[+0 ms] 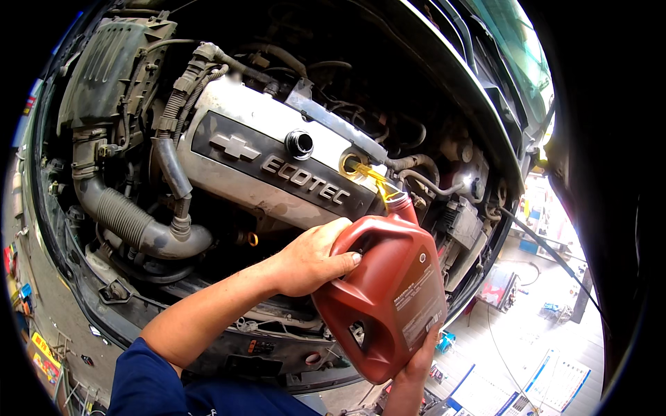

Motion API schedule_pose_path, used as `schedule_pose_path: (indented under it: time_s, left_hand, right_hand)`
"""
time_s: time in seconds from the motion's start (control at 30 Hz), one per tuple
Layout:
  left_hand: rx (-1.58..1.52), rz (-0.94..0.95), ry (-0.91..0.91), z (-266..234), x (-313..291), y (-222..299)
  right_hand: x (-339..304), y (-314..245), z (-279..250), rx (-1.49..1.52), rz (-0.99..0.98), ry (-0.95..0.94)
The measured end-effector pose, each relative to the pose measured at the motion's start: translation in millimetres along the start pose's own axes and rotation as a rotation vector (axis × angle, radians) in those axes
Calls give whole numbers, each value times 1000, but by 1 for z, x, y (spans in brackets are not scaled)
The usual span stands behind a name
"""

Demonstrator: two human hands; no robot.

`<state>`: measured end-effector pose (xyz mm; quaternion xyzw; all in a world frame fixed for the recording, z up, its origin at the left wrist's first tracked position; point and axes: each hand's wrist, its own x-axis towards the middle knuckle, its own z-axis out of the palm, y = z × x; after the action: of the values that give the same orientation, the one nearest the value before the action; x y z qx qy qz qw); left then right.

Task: The person pours engine oil from a red container into the engine of a car with the hood open. They then use a dipstick to check the oil level, wiping it with a paper towel between checks. Finally, they close the oil cap and enter the car to start the engine.

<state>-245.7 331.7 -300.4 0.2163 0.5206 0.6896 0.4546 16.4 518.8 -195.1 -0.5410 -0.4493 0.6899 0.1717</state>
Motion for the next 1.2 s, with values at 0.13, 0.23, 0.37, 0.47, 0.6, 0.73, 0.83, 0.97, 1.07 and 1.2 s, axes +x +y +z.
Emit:
schedule_pose_path:
  time_s: [0.13, 0.23, 0.37, 0.47, 0.6, 0.73, 0.83, 0.97, 1.07, 1.2]
  left_hand:
    - [-9, -11, -8, 0, -1, 1]
    - [1, 2, -2, 0, -1, 2]
    - [1, 23, 4, 1, -1, 0]
    - [-12, 31, 16, 2, -1, -3]
    - [6, 39, 4, 1, 0, -3]
    - [-1, 46, 14, 2, 0, -6]
    - [-6, 44, 15, 3, 0, -6]
    - [10, -9, -33, -2, 0, -4]
    - [24, -7, -38, -2, 0, -5]
    - [21, 5, -19, -1, 0, -3]
  right_hand:
    - [1, 0, -2, -14, -24, -14]
    - [1, 0, -6, -11, -13, -26]
    - [3, 1, -9, -9, -2, -36]
    - [3, 0, -7, -18, -3, -35]
    - [1, -1, -6, -11, 2, -42]
    - [0, -3, -5, -9, -7, -30]
    - [0, -4, -5, -2, -7, -42]
    - [1, -5, -5, -4, -7, -34]
    - [1, -5, -4, -6, -8, -30]
    - [-1, -8, 0, -17, -8, -17]
